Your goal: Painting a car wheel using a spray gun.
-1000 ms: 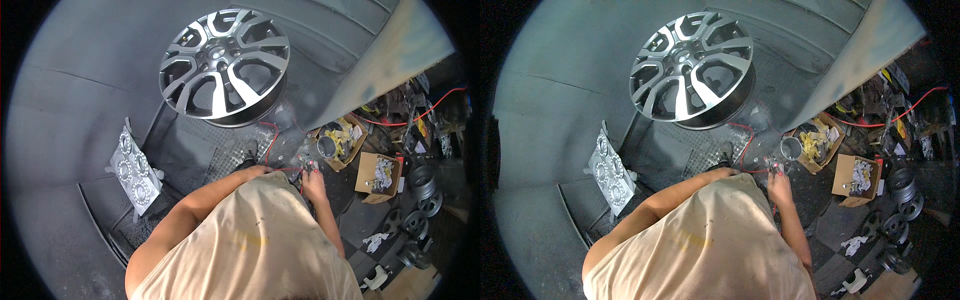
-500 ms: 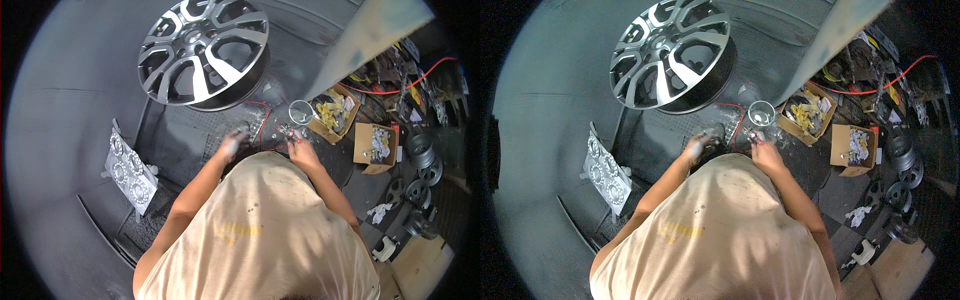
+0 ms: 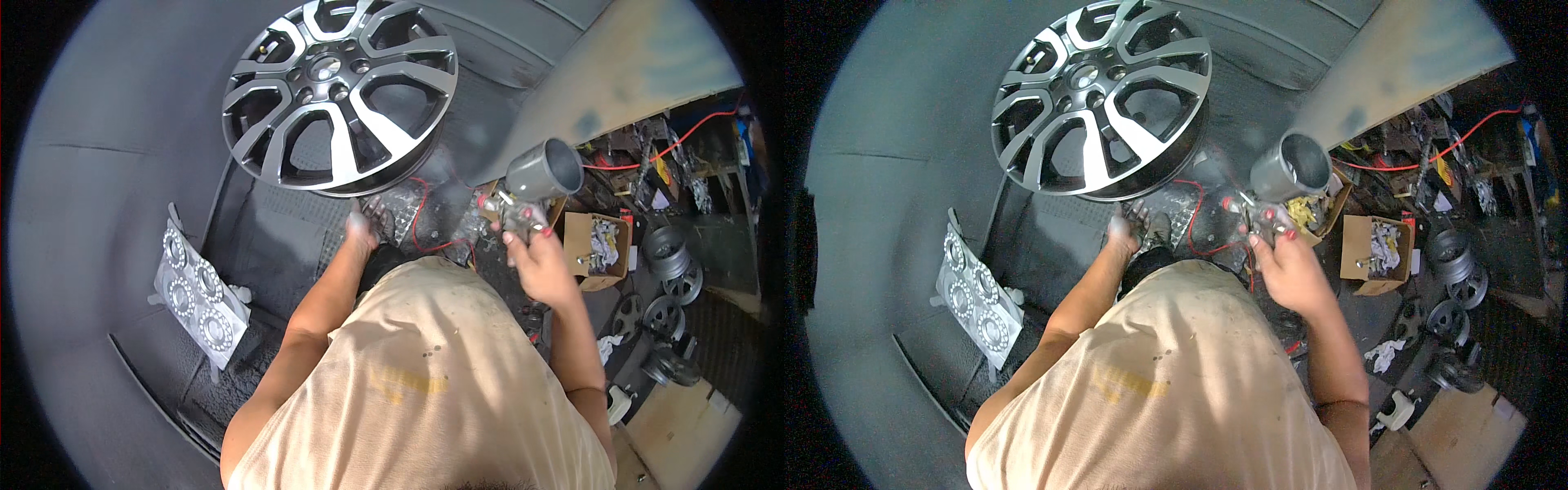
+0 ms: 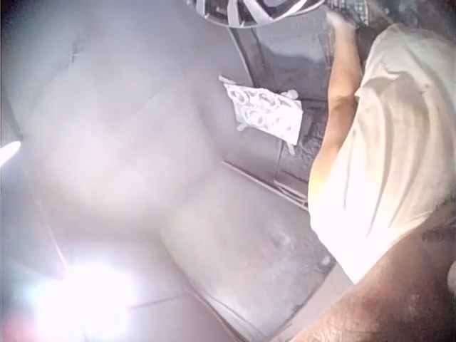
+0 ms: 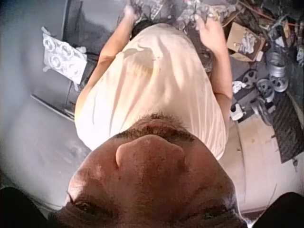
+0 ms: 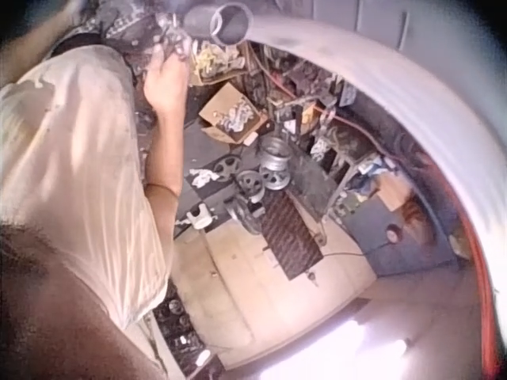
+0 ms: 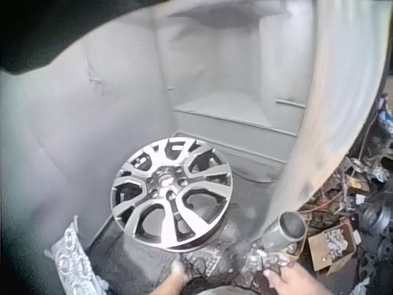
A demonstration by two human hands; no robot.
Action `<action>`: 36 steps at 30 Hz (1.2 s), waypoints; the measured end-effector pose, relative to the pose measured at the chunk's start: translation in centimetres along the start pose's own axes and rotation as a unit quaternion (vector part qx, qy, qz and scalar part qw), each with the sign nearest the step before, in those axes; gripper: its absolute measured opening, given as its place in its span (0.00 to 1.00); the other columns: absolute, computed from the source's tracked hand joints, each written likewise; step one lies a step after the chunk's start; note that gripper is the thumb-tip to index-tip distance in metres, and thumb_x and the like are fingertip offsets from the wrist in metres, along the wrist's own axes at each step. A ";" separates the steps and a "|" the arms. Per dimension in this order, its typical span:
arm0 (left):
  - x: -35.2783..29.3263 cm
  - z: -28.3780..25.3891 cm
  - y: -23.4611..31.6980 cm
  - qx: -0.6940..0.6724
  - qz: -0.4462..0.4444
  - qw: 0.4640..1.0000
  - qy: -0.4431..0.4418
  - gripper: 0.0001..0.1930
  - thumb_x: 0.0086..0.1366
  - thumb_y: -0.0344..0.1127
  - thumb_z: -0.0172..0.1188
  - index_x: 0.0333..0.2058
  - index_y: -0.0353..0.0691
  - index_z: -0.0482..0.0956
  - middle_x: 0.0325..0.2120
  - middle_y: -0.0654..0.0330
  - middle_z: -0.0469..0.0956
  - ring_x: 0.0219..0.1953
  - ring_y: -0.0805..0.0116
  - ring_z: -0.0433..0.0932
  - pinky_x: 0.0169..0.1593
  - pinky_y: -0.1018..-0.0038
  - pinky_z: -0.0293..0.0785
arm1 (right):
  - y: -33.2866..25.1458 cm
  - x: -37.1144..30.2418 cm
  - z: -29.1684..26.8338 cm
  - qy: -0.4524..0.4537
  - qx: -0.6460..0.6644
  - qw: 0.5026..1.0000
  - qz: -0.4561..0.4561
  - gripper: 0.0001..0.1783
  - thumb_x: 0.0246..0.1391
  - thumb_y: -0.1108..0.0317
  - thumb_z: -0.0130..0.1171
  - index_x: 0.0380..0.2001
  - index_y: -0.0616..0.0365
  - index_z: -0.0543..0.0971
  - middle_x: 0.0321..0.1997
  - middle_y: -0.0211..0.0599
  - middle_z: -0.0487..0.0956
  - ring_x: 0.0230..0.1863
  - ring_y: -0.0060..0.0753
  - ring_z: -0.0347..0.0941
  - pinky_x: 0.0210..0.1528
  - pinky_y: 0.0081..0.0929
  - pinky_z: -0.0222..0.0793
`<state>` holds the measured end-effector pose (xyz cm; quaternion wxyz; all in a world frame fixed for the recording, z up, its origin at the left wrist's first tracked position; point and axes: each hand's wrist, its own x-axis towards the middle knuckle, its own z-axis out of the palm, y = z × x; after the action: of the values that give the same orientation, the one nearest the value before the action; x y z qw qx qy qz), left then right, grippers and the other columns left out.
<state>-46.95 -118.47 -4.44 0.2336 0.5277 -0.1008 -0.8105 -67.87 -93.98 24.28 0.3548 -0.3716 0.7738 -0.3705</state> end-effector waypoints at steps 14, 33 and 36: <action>-0.7 0.5 3.0 0.112 -0.050 0.992 0.016 0.27 0.72 0.60 0.38 0.44 0.41 0.75 0.41 0.64 0.78 0.37 0.68 0.73 0.39 0.72 0.72 | -10.5 7.1 -3.2 0.049 -0.234 0.966 -0.102 0.13 0.61 0.65 0.53 0.33 0.69 0.73 0.33 0.62 0.73 0.38 0.64 0.69 0.42 0.47 0.65; 8.0 -10.5 22.4 0.113 0.159 0.979 0.062 0.20 0.69 0.43 0.49 0.54 0.38 0.70 0.49 0.54 0.77 0.47 0.57 0.79 0.47 0.60 0.78 | -10.4 10.1 -3.6 0.062 -0.245 0.963 -0.088 0.10 0.58 0.69 0.52 0.37 0.67 0.73 0.29 0.63 0.74 0.36 0.67 0.70 0.37 0.50 0.65; 8.1 -10.7 22.0 0.068 0.139 0.988 0.000 0.21 0.71 0.41 0.46 0.57 0.34 0.67 0.52 0.54 0.75 0.51 0.56 0.77 0.52 0.58 0.77 | -10.4 10.2 -3.4 0.056 -0.263 0.960 -0.080 0.10 0.58 0.69 0.52 0.37 0.67 0.73 0.30 0.63 0.74 0.36 0.67 0.70 0.38 0.49 0.65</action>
<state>-33.99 -140.66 -6.52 0.3071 0.5233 -0.2282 -0.7614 -72.28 -106.12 31.80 0.1696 -0.4914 0.8302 -0.2012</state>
